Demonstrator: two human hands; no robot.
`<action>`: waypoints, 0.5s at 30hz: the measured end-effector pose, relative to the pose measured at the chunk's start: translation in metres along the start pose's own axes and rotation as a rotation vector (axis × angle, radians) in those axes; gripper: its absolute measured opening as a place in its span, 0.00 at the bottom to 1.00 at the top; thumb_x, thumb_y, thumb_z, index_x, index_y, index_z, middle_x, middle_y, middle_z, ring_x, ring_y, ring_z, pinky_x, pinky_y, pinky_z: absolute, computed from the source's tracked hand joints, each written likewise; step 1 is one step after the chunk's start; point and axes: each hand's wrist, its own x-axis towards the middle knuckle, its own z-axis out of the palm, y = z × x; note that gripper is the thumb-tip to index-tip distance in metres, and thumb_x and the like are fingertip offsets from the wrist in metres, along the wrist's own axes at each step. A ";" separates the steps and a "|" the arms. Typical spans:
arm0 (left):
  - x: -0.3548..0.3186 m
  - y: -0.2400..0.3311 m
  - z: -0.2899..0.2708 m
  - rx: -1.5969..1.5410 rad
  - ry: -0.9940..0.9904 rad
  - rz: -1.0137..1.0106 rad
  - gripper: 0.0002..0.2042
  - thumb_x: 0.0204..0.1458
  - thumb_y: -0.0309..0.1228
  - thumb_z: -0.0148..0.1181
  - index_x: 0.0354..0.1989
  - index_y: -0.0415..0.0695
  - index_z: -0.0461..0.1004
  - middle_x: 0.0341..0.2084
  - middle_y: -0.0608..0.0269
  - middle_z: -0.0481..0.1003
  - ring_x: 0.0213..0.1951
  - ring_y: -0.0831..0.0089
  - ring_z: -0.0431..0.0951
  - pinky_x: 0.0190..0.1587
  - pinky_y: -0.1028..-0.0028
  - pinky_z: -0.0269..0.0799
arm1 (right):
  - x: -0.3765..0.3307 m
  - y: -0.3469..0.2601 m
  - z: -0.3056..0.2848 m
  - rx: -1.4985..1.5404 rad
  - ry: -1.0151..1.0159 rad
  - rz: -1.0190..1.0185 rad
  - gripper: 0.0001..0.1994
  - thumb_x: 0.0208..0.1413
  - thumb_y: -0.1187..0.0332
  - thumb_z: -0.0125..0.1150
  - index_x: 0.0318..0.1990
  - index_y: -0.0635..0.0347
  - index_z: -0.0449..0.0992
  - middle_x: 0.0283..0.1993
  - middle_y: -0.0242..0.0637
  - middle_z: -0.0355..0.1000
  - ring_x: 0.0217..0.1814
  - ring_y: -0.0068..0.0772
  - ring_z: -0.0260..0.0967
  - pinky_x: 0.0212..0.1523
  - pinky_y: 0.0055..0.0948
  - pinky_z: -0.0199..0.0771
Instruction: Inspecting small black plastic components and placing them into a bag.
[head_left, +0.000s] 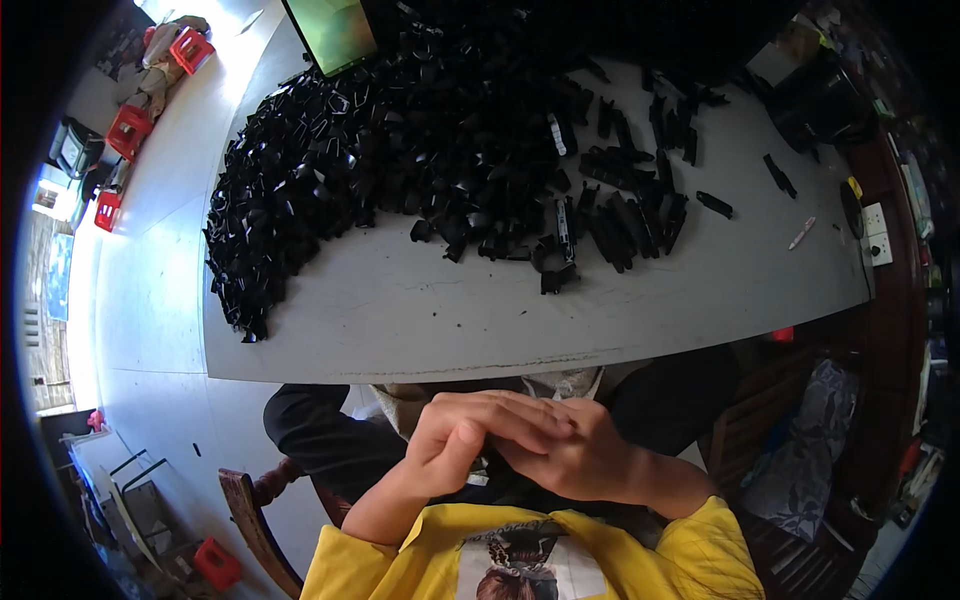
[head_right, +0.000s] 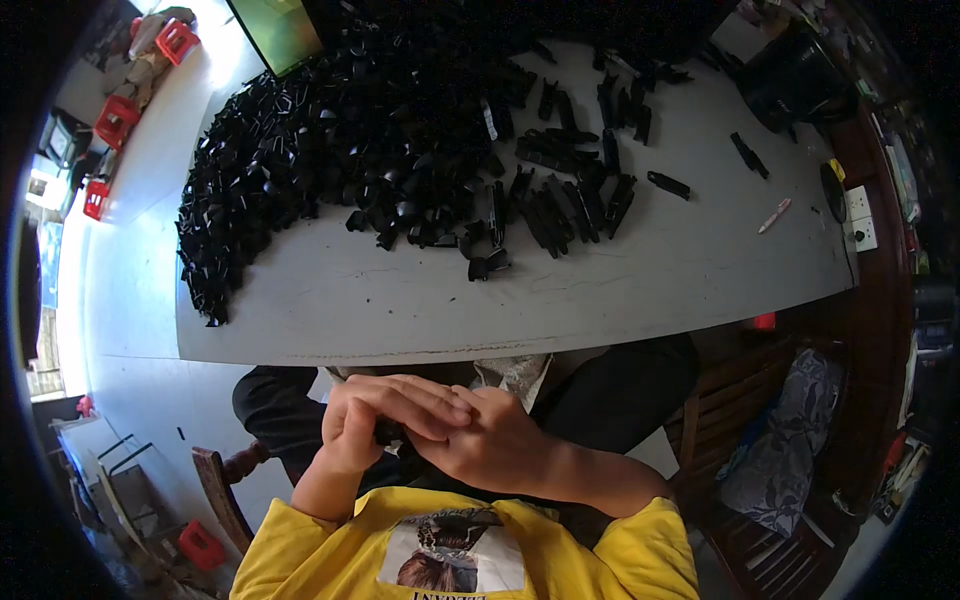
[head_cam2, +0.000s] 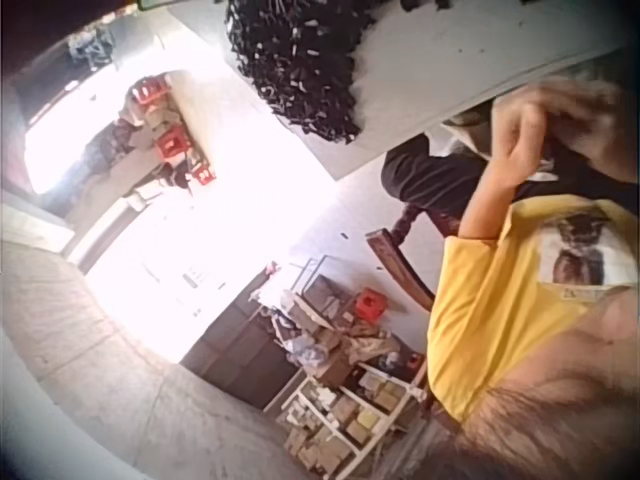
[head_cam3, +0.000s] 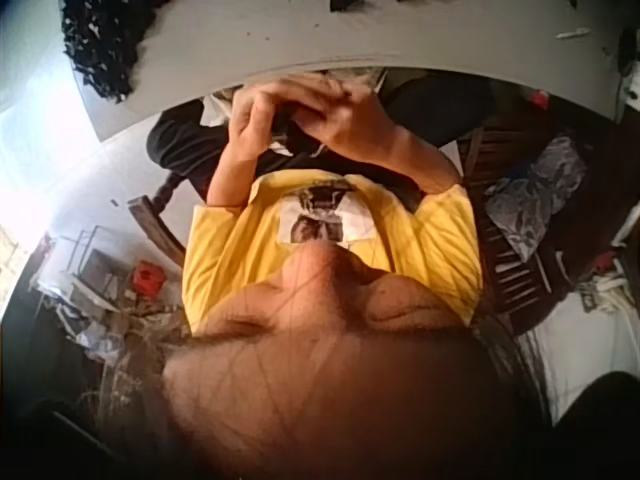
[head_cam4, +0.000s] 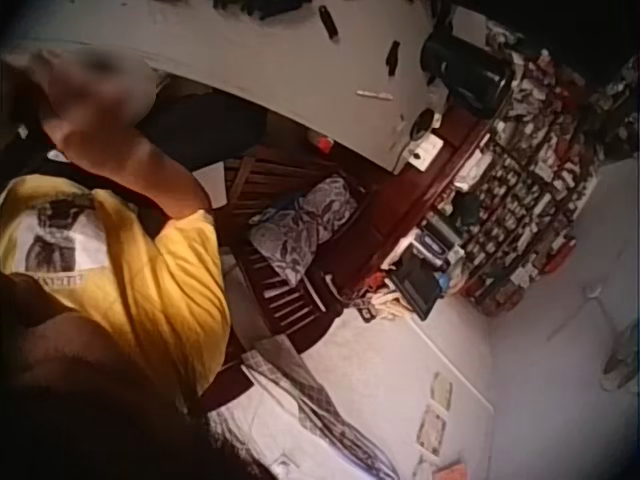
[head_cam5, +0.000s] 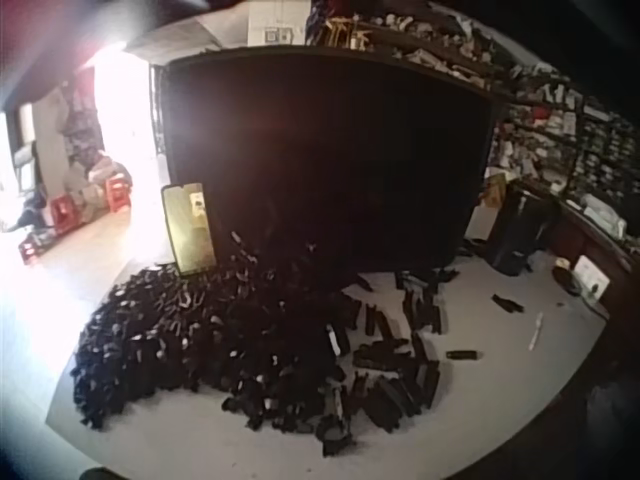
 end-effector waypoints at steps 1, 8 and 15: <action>-0.001 -0.002 0.001 -0.001 -0.001 -0.001 0.29 0.65 0.45 0.35 0.28 0.32 0.77 0.32 0.44 0.78 0.41 0.53 0.79 0.49 0.60 0.73 | -0.003 -0.003 0.003 0.011 0.008 -0.015 0.04 0.40 0.71 0.60 0.27 0.55 0.77 0.26 0.29 0.69 0.27 0.30 0.71 0.24 0.28 0.71; -0.002 -0.011 0.008 0.045 -0.043 0.036 0.32 0.66 0.46 0.33 0.26 0.32 0.77 0.28 0.44 0.79 0.35 0.50 0.80 0.44 0.58 0.76 | -0.018 -0.006 0.005 0.043 -0.013 -0.017 0.04 0.40 0.74 0.63 0.27 0.59 0.77 0.28 0.32 0.71 0.25 0.31 0.73 0.20 0.27 0.72; 0.006 -0.006 0.022 -0.114 -0.177 0.067 0.20 0.63 0.34 0.40 0.27 0.34 0.75 0.28 0.47 0.78 0.36 0.53 0.81 0.45 0.64 0.75 | -0.023 -0.019 -0.001 0.232 0.053 0.150 0.08 0.37 0.74 0.64 0.30 0.60 0.77 0.32 0.36 0.73 0.31 0.37 0.75 0.26 0.29 0.76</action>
